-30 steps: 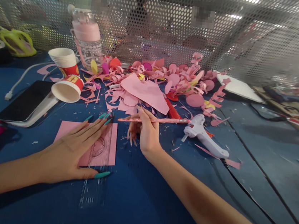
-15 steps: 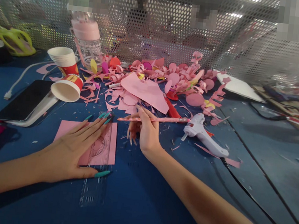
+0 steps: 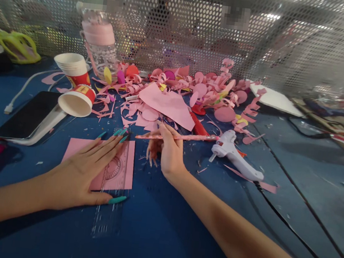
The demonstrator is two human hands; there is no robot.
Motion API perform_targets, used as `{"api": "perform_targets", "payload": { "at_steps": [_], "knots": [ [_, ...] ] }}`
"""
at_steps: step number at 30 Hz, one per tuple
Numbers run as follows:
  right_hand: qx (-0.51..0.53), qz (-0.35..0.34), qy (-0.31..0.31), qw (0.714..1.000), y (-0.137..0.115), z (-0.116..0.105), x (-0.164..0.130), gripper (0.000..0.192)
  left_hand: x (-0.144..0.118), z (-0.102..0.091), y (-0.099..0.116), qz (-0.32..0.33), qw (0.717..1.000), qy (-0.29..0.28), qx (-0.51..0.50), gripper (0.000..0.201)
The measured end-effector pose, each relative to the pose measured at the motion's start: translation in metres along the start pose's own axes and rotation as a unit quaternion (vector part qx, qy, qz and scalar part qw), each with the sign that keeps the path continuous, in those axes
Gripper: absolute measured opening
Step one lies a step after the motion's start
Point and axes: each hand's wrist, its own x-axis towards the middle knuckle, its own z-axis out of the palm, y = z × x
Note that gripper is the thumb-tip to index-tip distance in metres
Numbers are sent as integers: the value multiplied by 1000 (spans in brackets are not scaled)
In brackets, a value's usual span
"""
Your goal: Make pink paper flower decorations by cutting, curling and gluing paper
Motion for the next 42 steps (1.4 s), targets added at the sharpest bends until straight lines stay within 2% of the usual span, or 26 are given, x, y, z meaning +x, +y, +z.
{"api": "perform_targets", "payload": {
  "at_steps": [11, 18, 24, 30, 42],
  "knots": [
    [-10, -2, 4, 1000, 1, 0, 1, 29, 0, 1, 0, 0, 1000, 7, -2, 103],
    [-85, -22, 9, 996, -3, 6, -3, 34, -1, 1, 0, -9, 1000, 1, -19, 103],
    [-144, -17, -52, 988, -4, 7, -6, 35, 1, -2, 1, -12, 1000, -12, -20, 103],
    [-181, 1, -76, 980, -4, 10, -8, 38, 2, -3, 2, -12, 999, -15, -27, 103],
    [-198, 5, -75, 977, -2, 8, -6, 40, 1, -1, 1, -5, 1000, -3, -26, 103]
  ]
}}
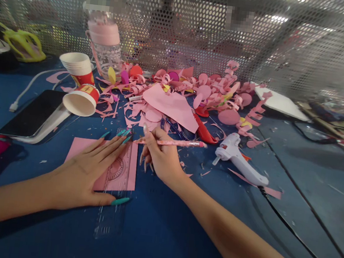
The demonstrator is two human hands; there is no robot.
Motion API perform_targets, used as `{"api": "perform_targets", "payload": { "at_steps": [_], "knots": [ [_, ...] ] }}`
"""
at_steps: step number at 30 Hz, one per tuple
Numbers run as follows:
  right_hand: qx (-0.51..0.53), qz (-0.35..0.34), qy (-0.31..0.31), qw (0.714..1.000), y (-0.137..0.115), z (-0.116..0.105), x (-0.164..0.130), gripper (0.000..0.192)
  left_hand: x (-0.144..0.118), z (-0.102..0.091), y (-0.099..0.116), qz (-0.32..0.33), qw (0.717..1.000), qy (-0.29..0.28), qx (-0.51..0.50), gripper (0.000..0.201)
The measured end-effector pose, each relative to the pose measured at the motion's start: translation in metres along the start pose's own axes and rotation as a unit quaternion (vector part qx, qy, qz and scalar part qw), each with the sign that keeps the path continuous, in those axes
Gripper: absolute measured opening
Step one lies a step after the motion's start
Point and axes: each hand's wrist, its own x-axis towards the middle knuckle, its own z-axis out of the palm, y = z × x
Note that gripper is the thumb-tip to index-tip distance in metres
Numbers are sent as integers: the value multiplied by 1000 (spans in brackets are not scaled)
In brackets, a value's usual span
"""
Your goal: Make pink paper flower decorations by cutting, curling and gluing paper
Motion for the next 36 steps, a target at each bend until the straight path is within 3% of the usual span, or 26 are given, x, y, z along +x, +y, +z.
{"api": "perform_targets", "payload": {
  "at_steps": [36],
  "knots": [
    [-21, -15, -22, 999, 2, 1, 1, 41, 1, -2, 1, -1, 1000, -1, 1, 103]
  ]
}}
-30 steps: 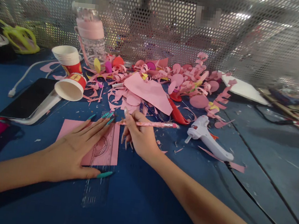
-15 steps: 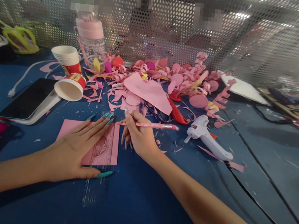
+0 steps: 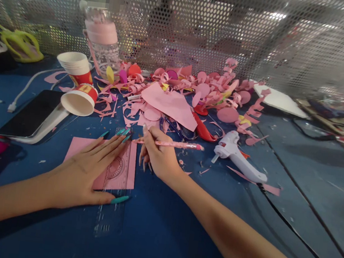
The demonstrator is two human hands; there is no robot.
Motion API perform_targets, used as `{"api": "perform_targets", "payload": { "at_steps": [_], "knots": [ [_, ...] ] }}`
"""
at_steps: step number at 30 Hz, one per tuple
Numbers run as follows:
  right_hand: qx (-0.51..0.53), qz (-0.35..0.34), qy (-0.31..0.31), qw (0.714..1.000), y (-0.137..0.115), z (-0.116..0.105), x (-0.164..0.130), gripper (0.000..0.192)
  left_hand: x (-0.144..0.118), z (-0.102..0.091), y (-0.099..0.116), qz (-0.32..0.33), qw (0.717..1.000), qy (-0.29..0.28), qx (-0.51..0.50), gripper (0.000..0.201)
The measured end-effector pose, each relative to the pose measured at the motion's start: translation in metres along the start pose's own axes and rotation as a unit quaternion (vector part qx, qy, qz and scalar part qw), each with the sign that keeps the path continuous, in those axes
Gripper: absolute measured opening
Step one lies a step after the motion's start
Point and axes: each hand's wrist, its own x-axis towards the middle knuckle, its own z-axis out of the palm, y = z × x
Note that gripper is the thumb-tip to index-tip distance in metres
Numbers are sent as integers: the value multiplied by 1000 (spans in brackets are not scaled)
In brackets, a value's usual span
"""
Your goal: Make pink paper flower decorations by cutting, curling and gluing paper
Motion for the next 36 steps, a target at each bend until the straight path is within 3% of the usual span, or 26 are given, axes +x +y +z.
{"api": "perform_targets", "payload": {
  "at_steps": [36],
  "knots": [
    [-1, -4, -13, 1000, -1, -2, 1, 43, 0, 1, -2, -1, 1000, -15, 11, 104]
  ]
}}
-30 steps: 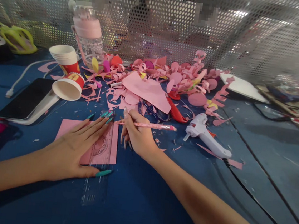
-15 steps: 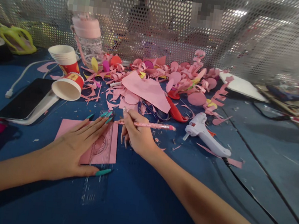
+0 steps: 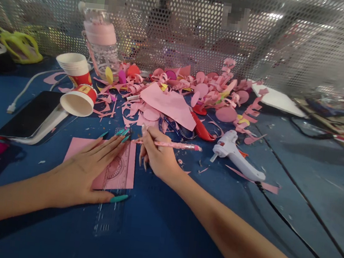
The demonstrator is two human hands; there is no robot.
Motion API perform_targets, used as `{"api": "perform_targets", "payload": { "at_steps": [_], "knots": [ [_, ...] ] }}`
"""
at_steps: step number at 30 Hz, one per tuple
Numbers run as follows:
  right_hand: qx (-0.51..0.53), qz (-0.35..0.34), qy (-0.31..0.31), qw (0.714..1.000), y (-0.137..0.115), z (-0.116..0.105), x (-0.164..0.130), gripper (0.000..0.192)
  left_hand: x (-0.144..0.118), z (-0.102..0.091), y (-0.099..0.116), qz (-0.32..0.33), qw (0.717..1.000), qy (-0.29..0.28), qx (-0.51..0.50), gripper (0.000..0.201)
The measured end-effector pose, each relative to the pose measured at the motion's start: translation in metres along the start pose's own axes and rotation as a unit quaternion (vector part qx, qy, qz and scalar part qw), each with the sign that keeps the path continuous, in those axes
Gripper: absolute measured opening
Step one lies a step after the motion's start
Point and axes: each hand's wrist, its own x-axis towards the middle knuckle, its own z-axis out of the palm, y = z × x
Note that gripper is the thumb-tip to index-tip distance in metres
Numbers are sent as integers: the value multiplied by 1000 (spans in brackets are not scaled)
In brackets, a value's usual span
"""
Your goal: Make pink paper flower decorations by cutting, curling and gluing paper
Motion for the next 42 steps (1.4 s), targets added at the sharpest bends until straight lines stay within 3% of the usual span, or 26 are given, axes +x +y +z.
{"api": "perform_targets", "payload": {
  "at_steps": [15, 23, 31, 42],
  "knots": [
    [-66, -44, -18, 997, 3, -1, -6, 38, 1, 3, -2, 6, 1000, 8, 11, 102],
    [-70, -31, -44, 996, -2, -2, -13, 40, -1, 3, -2, 12, 1000, 19, 13, 99],
    [-133, -101, -63, 984, -8, -2, -18, 38, -2, 7, -3, 9, 999, 35, 21, 99],
    [-110, -143, -133, 975, -14, -5, -24, 39, -1, 3, -1, -2, 1000, 18, 0, 99]
  ]
}}
